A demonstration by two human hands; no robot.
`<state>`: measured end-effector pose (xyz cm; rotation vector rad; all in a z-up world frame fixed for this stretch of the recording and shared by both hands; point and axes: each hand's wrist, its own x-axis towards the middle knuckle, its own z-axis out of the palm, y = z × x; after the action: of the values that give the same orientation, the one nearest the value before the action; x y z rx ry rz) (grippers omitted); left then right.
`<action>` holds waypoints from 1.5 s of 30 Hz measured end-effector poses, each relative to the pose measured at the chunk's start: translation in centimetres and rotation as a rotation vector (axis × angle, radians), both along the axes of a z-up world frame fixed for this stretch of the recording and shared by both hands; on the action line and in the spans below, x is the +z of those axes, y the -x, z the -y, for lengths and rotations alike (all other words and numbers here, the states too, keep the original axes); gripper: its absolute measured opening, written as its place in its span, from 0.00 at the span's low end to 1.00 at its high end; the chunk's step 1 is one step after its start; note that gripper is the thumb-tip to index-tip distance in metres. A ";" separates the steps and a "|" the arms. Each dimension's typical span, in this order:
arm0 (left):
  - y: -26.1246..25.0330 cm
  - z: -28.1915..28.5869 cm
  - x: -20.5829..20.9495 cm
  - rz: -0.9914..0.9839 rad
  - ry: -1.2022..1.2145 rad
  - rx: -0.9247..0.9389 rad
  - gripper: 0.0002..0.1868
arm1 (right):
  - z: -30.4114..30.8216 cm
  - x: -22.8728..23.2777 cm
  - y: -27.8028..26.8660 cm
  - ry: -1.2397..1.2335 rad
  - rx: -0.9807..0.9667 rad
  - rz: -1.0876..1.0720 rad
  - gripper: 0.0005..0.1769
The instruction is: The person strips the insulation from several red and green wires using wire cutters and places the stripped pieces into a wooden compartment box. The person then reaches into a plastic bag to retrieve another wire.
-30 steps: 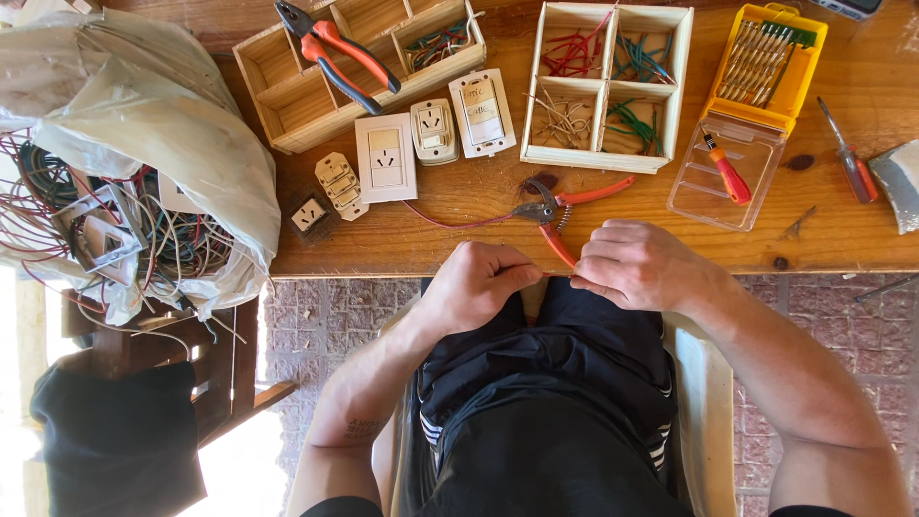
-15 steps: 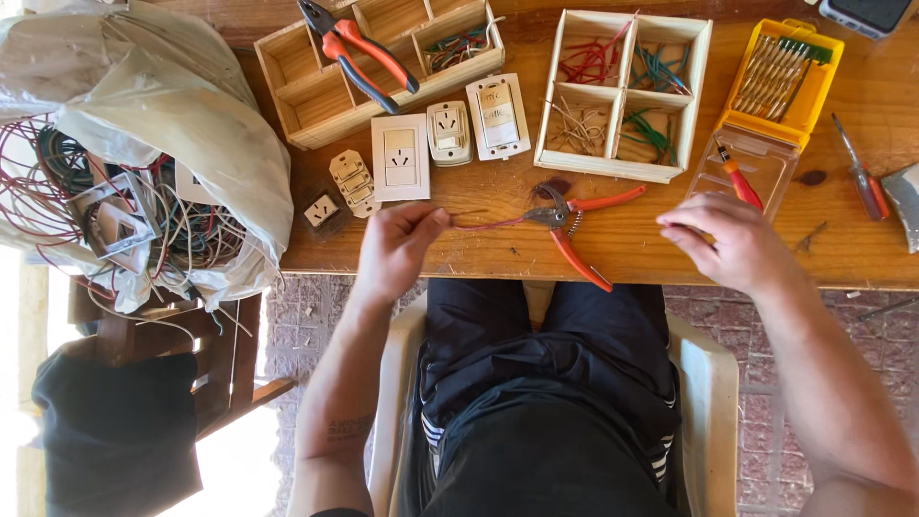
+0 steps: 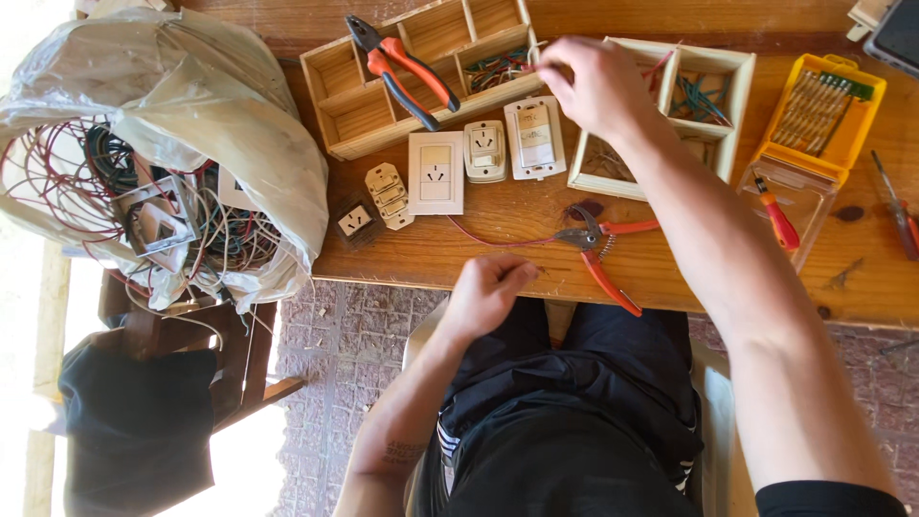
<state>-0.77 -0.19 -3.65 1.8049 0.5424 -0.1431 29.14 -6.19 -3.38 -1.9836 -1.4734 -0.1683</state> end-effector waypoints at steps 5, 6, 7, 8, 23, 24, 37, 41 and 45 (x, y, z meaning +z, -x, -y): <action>0.9 1.0 -1.3 0.083 -0.006 -0.095 0.13 | -3.3 -1.5 -1.2 -0.032 -0.014 -0.015 0.11; 1.1 1.1 -1.8 0.050 0.000 -0.077 0.14 | -3.0 -1.4 -0.9 0.003 -0.045 -0.050 0.14; 1.1 0.6 -2.1 0.050 0.003 -0.076 0.14 | -2.1 -0.7 -0.3 0.006 -0.044 -0.050 0.14; 1.2 0.3 -2.5 0.064 0.015 -0.041 0.14 | -0.8 -0.2 0.5 0.044 -0.014 -0.184 0.10; -1.2 2.2 0.4 0.512 0.002 -0.145 0.06 | 14.8 -1.9 16.1 0.182 0.199 -1.554 0.30; -1.2 2.4 0.6 0.520 -0.032 -0.166 0.06 | 15.4 -2.6 16.4 0.064 0.191 -1.576 0.24; -0.9 4.0 1.0 0.365 0.018 -0.140 0.09 | 17.2 1.2 16.0 0.114 0.152 -0.573 0.08; -0.8 5.1 0.6 0.249 0.246 -0.133 0.13 | 18.4 0.1 15.0 -0.177 0.318 0.355 0.06; 0.4 6.2 1.6 0.213 0.363 -0.102 0.14 | 19.1 1.9 15.8 -0.250 0.300 0.533 0.05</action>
<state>-1.13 -6.39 -2.01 1.4710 0.2531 -0.1093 13.38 -25.33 -1.53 -1.5585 -1.9484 -0.7567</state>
